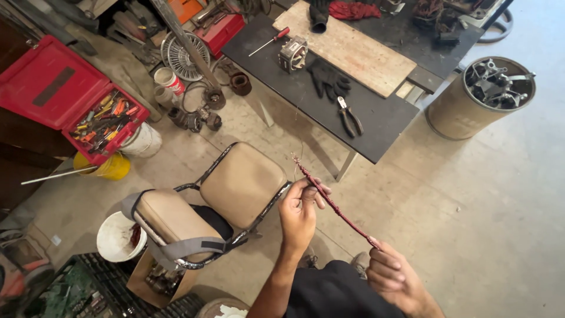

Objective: Inspecting a red wire harness by rotating it and checking the connectors at a workbench.

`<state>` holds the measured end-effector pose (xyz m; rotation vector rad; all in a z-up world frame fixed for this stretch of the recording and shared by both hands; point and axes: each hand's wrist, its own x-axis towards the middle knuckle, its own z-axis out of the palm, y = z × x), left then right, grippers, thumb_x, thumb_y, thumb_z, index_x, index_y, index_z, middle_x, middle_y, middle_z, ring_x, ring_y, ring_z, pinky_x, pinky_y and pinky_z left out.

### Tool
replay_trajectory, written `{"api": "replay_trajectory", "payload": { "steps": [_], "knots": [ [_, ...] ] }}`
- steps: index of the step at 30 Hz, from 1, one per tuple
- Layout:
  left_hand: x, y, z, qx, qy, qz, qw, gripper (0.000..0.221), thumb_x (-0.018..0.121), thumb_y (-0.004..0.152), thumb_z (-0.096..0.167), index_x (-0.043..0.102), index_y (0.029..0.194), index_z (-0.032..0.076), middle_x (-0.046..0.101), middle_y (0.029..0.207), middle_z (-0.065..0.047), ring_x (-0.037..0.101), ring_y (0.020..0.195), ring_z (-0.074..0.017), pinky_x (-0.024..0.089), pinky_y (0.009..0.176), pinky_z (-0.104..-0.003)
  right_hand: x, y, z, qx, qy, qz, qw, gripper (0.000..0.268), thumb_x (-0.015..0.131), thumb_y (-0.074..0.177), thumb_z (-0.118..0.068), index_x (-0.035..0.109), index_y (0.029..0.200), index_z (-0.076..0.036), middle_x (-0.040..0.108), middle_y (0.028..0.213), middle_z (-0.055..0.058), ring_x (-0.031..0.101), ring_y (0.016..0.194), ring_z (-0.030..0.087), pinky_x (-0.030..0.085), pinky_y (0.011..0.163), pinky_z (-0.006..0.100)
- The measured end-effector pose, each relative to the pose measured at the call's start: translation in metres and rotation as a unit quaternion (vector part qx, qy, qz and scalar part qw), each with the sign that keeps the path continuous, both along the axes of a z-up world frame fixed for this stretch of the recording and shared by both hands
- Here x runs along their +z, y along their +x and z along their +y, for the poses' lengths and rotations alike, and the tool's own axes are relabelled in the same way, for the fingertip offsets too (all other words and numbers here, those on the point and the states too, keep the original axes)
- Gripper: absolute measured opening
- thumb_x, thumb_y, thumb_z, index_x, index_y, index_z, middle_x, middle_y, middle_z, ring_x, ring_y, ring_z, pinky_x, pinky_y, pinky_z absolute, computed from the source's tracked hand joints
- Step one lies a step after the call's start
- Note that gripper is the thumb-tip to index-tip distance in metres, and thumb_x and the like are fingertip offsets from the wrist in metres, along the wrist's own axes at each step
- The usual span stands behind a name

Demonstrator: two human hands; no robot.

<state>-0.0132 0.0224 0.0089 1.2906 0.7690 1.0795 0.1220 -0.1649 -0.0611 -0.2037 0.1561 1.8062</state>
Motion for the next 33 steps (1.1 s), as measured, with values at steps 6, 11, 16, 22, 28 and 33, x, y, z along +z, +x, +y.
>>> {"api": "replay_trajectory", "payload": {
  "steps": [6, 11, 16, 22, 28, 33],
  "knots": [
    [0.000, -0.008, 0.009, 0.017, 0.026, 0.007, 0.999, 0.016, 0.054, 0.104, 0.014, 0.065, 0.099, 0.003, 0.079, 0.090, -0.011, 0.056, 0.059, -0.0084, 0.052, 0.071, -0.025, 0.040, -0.026, 0.021, -0.101, -0.122, -0.630, 0.760, 0.067, 0.035, 0.106, -0.051, 0.057, 0.066, -0.002, 0.056, 0.054, 0.011, 0.051, 0.042, 0.018, 0.064, 0.064, 0.039],
    [0.000, -0.009, 0.017, 0.013, 0.004, 0.015, 1.000, 0.015, 0.054, 0.104, 0.014, 0.065, 0.103, 0.004, 0.079, 0.089, -0.010, 0.057, 0.058, -0.0076, 0.051, 0.068, -0.023, 0.021, -0.031, 0.017, -0.114, -0.101, -0.868, 0.473, 0.050, 0.039, 0.106, -0.033, 0.066, 0.069, -0.013, 0.075, 0.058, -0.003, 0.068, 0.046, 0.010, 0.052, 0.051, 0.026],
    [-0.005, -0.015, 0.026, -0.015, -0.009, -0.007, 1.000, 0.015, 0.052, 0.104, 0.013, 0.064, 0.100, 0.004, 0.077, 0.086, -0.012, 0.056, 0.059, -0.0088, 0.051, 0.067, -0.023, 0.005, -0.021, 0.024, -0.053, -0.131, -0.223, 0.964, 0.057, 0.044, 0.108, -0.027, 0.030, 0.054, -0.015, 0.021, 0.039, -0.001, 0.022, 0.033, 0.015, 0.022, 0.032, 0.031],
    [-0.021, -0.025, 0.036, 0.010, -0.023, 0.010, 1.000, 0.018, 0.060, 0.102, 0.019, 0.067, 0.103, 0.002, 0.070, 0.075, -0.008, 0.058, 0.059, -0.0096, 0.051, 0.068, -0.023, 0.012, -0.045, 0.035, -0.135, -0.135, -0.704, 0.684, 0.036, 0.051, 0.101, -0.031, 0.057, 0.079, -0.003, 0.058, 0.057, 0.008, 0.063, 0.048, 0.020, 0.061, 0.053, 0.035],
    [-0.013, -0.031, 0.046, -0.014, -0.008, -0.022, 1.000, 0.020, 0.057, 0.104, 0.020, 0.063, 0.103, 0.001, 0.073, 0.079, -0.011, 0.069, 0.070, -0.0168, 0.057, 0.075, -0.029, 0.006, -0.056, 0.042, -0.150, -0.085, -0.597, 0.784, 0.043, 0.043, 0.105, -0.027, 0.045, 0.065, -0.013, 0.047, 0.047, 0.000, 0.044, 0.038, 0.014, 0.033, 0.037, 0.028],
    [-0.012, -0.036, 0.052, -0.028, -0.021, -0.053, 0.998, 0.023, 0.058, 0.105, 0.023, 0.062, 0.102, 0.000, 0.063, 0.063, -0.009, 0.076, 0.080, -0.0230, 0.059, 0.083, -0.034, 0.004, -0.056, 0.053, -0.114, -0.040, -0.046, 0.992, 0.060, 0.033, 0.111, -0.024, 0.042, 0.053, -0.014, 0.028, 0.037, -0.002, 0.025, 0.029, 0.014, 0.029, 0.027, 0.027]
  ]
}}
